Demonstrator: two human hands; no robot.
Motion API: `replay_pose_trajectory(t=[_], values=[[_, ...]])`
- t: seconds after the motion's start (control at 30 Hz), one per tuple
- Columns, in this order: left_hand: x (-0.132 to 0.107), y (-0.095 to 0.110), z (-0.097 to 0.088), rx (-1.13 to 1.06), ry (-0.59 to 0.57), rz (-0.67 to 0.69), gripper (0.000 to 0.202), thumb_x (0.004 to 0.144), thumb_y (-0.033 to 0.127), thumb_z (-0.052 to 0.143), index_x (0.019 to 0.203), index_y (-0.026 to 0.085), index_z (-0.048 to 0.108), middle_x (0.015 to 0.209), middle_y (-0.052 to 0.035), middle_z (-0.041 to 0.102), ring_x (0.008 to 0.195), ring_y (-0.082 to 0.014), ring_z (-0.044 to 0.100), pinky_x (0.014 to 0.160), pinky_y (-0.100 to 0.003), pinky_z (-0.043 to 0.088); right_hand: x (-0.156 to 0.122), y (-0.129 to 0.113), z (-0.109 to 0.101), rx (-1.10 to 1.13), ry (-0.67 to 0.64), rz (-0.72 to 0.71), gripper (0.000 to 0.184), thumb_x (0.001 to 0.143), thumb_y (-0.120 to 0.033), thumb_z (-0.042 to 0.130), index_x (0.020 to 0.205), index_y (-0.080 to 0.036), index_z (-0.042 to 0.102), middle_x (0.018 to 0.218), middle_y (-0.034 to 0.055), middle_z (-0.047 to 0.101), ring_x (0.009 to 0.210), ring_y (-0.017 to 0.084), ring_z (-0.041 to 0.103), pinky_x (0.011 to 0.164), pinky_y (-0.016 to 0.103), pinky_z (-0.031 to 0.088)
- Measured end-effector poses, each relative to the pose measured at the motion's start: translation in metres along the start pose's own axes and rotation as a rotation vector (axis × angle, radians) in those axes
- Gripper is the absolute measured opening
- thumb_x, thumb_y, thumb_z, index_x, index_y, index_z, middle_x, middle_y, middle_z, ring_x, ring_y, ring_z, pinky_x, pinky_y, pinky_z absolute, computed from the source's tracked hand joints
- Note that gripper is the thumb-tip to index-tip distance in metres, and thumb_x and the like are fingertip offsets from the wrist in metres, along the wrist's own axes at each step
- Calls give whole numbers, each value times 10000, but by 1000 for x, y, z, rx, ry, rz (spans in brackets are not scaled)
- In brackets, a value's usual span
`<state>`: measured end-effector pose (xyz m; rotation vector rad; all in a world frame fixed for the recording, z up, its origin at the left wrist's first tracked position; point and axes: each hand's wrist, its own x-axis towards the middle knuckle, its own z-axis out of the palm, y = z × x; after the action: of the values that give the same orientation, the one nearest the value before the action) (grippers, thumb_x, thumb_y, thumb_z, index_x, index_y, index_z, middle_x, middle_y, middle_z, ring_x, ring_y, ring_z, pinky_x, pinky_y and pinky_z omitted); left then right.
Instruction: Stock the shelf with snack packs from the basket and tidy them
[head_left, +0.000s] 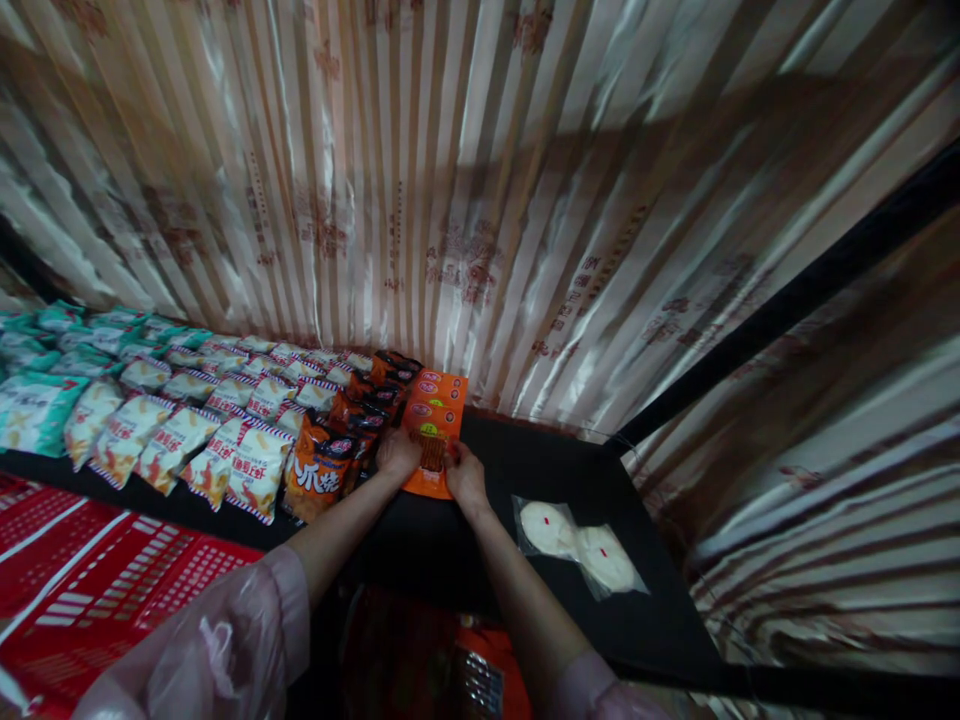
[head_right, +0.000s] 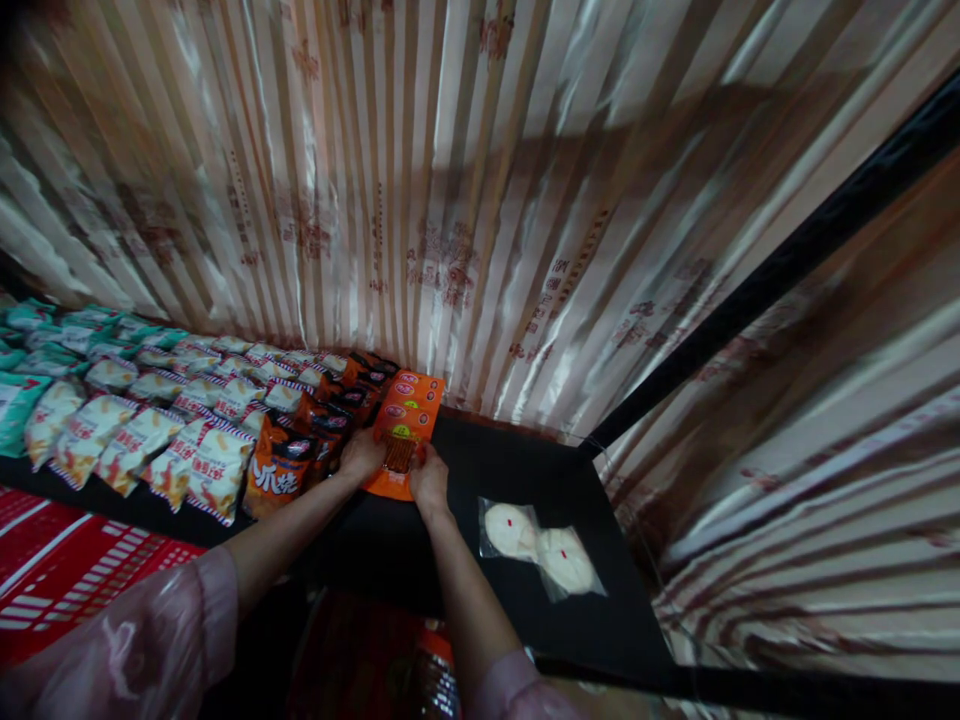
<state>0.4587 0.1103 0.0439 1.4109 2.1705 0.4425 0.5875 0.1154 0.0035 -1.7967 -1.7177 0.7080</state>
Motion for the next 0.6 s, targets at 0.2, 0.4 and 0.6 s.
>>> replay_pose_trajectory(t=[0.2,0.4,0.6], values=[[8,2,2,1,8,34,326,823,116,439,1086,106,631,1120,-182,650,1063,-225,615,824,-249,472,11,2,1,0,1,2,351,854,-186,481,1186,-152,589,1102,105,680,1006,191,641,879,252,460],[11,7,0,10,13,38,317,816,112,450,1072,96,637,1139,-186,641,1063,-219,615,834,-249,468,17,3,3,3,5,-4,367,858,-171,479,1209,-114,570,1086,126,682,995,190,647,883,247,452],[16,10,-1,23,24,34,329,819,106,441,1094,91,621,1172,-178,623,1095,-229,595,860,-257,459,23,3,5,-22,2,19,359,857,-183,481,1198,-141,584,1057,108,694,970,191,652,869,254,461]])
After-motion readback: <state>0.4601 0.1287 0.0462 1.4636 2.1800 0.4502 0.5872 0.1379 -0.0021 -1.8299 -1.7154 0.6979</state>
